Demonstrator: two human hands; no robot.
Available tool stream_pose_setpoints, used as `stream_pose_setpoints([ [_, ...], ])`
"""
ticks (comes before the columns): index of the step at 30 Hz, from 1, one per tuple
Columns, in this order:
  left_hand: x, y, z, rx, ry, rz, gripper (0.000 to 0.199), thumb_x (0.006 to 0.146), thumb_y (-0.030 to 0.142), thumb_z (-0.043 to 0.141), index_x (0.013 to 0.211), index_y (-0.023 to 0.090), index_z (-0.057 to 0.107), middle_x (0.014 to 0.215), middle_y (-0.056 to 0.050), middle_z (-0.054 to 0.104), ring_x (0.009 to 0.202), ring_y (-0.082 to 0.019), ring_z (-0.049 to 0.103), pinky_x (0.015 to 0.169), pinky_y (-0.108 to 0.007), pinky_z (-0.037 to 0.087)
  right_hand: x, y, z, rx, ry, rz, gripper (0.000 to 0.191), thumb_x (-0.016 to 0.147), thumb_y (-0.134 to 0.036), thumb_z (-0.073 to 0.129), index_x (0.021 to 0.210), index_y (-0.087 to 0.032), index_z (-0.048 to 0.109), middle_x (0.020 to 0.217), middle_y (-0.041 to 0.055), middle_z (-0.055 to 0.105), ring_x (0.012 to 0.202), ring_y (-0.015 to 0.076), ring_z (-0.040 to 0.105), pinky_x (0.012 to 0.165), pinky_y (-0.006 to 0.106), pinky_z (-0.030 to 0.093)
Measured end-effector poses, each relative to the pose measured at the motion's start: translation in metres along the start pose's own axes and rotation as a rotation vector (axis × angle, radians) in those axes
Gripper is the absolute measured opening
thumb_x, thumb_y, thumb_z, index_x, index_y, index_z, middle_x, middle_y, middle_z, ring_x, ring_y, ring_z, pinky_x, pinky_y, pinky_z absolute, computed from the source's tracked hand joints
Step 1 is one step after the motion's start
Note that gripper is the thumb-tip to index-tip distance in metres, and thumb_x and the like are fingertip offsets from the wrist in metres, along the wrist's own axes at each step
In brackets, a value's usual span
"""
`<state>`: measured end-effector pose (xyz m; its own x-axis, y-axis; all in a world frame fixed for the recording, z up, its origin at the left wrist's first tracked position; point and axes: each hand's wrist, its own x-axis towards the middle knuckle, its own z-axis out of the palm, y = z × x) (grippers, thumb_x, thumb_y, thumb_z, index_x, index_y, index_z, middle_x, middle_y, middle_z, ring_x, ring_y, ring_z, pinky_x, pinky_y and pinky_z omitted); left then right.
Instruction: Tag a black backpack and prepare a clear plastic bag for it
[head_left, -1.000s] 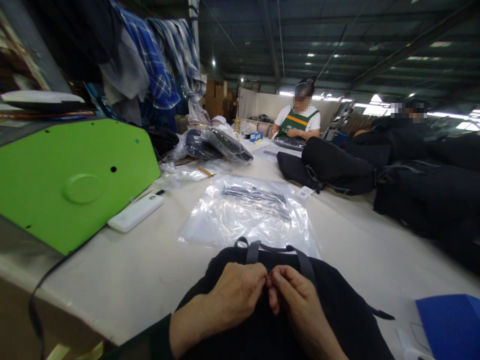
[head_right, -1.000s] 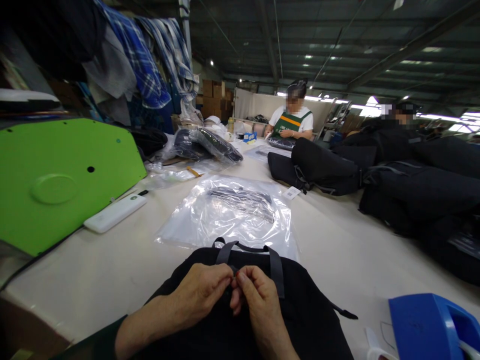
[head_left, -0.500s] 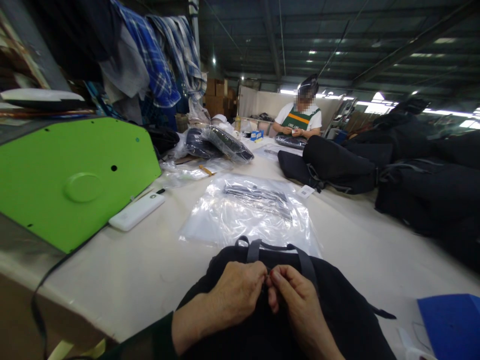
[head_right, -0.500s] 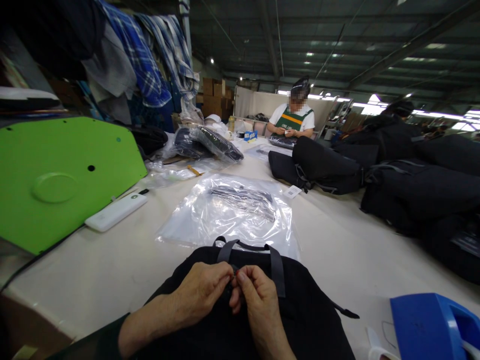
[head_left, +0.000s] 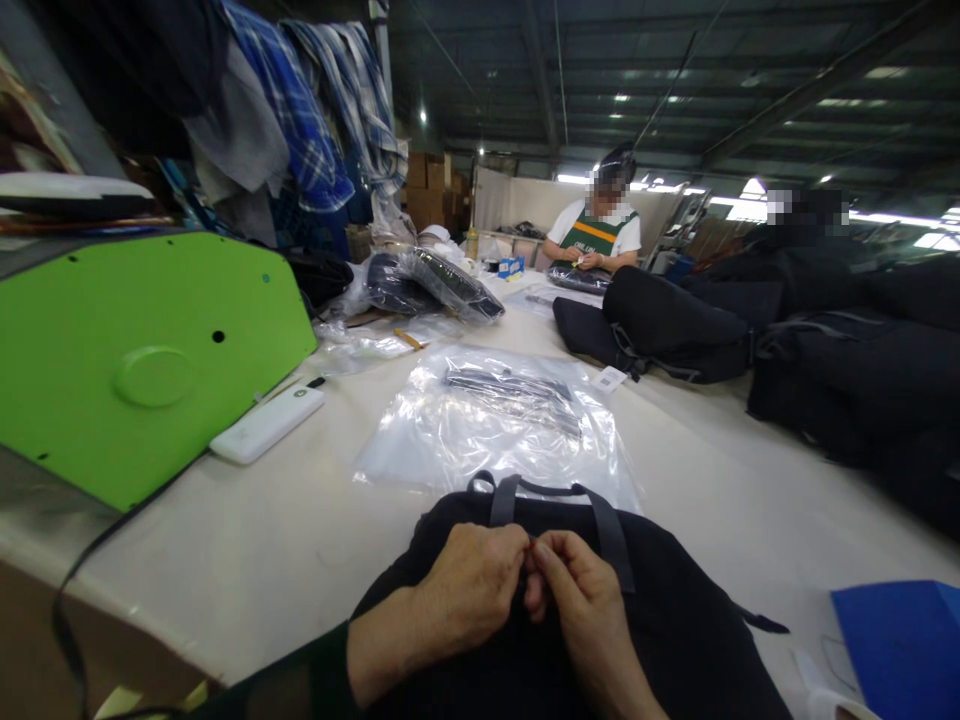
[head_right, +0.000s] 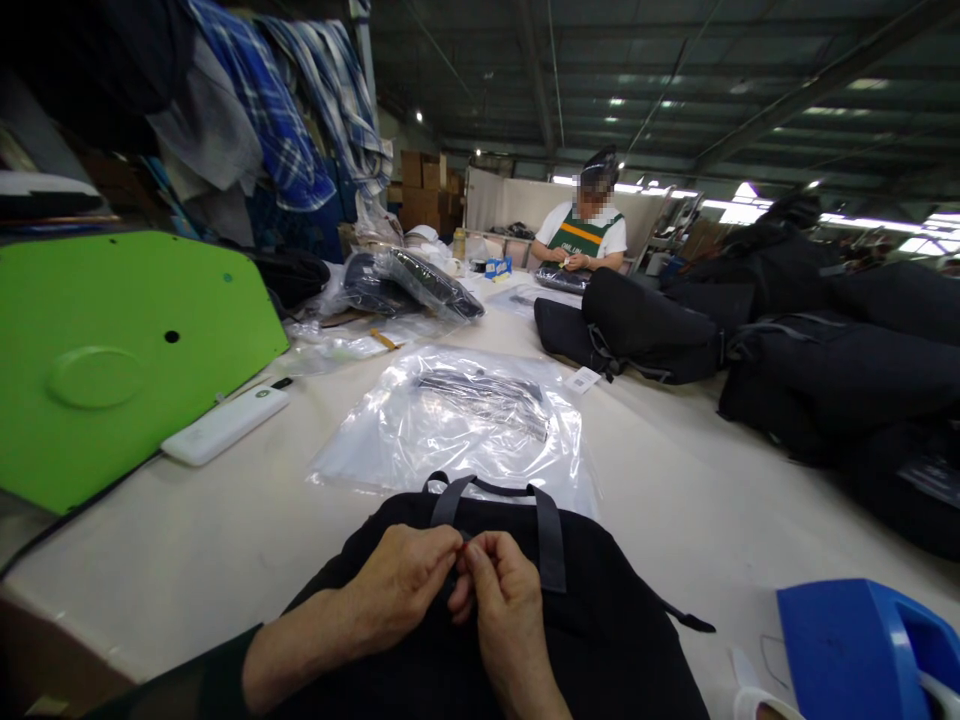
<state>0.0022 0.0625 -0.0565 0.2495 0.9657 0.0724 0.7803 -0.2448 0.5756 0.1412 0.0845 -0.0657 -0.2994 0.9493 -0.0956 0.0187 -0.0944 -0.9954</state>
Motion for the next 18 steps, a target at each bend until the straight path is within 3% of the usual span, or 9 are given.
stream_pose_setpoints([
  [6, 0.002, 0.002, -0.004, -0.024, 0.004, -0.043, 0.029, 0.091, 0.021, 0.034, 0.08, 0.017, 0.06, 0.072, -0.003, 0.068, 0.065, -0.017, 0.063, 0.061, -0.025, 0.044, 0.002, -0.003, -0.001, -0.04, 0.005, -0.016, 0.046, 0.07, -0.063, 0.061, 0.064, -0.019, 0.053, 0.046, -0.0014, 0.055, 0.04, 0.0115, 0.05, 0.042, 0.024, 0.041],
  [9, 0.0, 0.006, -0.016, -0.112, 0.036, -0.059, 0.024, 0.091, 0.019, 0.038, 0.085, 0.017, 0.062, 0.076, -0.001, 0.068, 0.069, -0.014, 0.063, 0.063, -0.022, 0.044, -0.005, -0.008, -0.01, -0.129, -0.014, -0.045, 0.039, 0.079, -0.057, 0.055, 0.075, -0.018, 0.059, 0.055, 0.0008, 0.059, 0.049, 0.0145, 0.055, 0.049, 0.027, 0.046],
  [11, -0.003, 0.007, -0.024, -0.208, 0.073, -0.023, 0.019, 0.088, 0.016, 0.045, 0.088, 0.018, 0.064, 0.079, 0.001, 0.067, 0.072, -0.012, 0.062, 0.066, -0.02, 0.043, -0.012, -0.007, -0.019, -0.352, -0.007, -0.186, 0.029, 0.084, -0.047, 0.053, 0.091, -0.02, 0.061, 0.074, 0.005, 0.066, 0.065, 0.0185, 0.062, 0.06, 0.031, 0.05],
  [14, -0.011, 0.004, -0.031, -0.245, 0.137, 0.065, 0.017, 0.085, 0.012, 0.05, 0.086, 0.018, 0.066, 0.08, -0.001, 0.064, 0.076, -0.013, 0.059, 0.07, -0.021, 0.043, -0.019, 0.0, -0.03, -0.824, 0.104, -0.599, 0.028, 0.084, -0.035, 0.055, 0.11, -0.024, 0.059, 0.111, 0.0091, 0.065, 0.098, 0.027, 0.061, 0.08, 0.04, 0.047],
  [16, -0.018, 0.001, -0.031, -0.229, 0.172, 0.103, 0.019, 0.086, 0.012, 0.047, 0.086, 0.016, 0.066, 0.081, -0.003, 0.063, 0.077, -0.014, 0.058, 0.071, -0.023, 0.044, -0.02, 0.007, -0.033, -1.037, 0.191, -0.815, 0.033, 0.084, -0.033, 0.056, 0.115, -0.022, 0.057, 0.113, 0.0104, 0.065, 0.102, 0.0296, 0.059, 0.083, 0.043, 0.044],
  [18, -0.024, -0.003, -0.03, -0.246, 0.22, 0.124, 0.021, 0.087, 0.013, 0.044, 0.092, 0.016, 0.065, 0.09, -0.006, 0.063, 0.084, -0.015, 0.059, 0.076, -0.025, 0.045, -0.02, 0.01, -0.034, -1.137, 0.202, -0.873, 0.037, 0.085, -0.034, 0.055, 0.118, -0.019, 0.055, 0.108, 0.0109, 0.067, 0.097, 0.0288, 0.061, 0.079, 0.043, 0.043],
])
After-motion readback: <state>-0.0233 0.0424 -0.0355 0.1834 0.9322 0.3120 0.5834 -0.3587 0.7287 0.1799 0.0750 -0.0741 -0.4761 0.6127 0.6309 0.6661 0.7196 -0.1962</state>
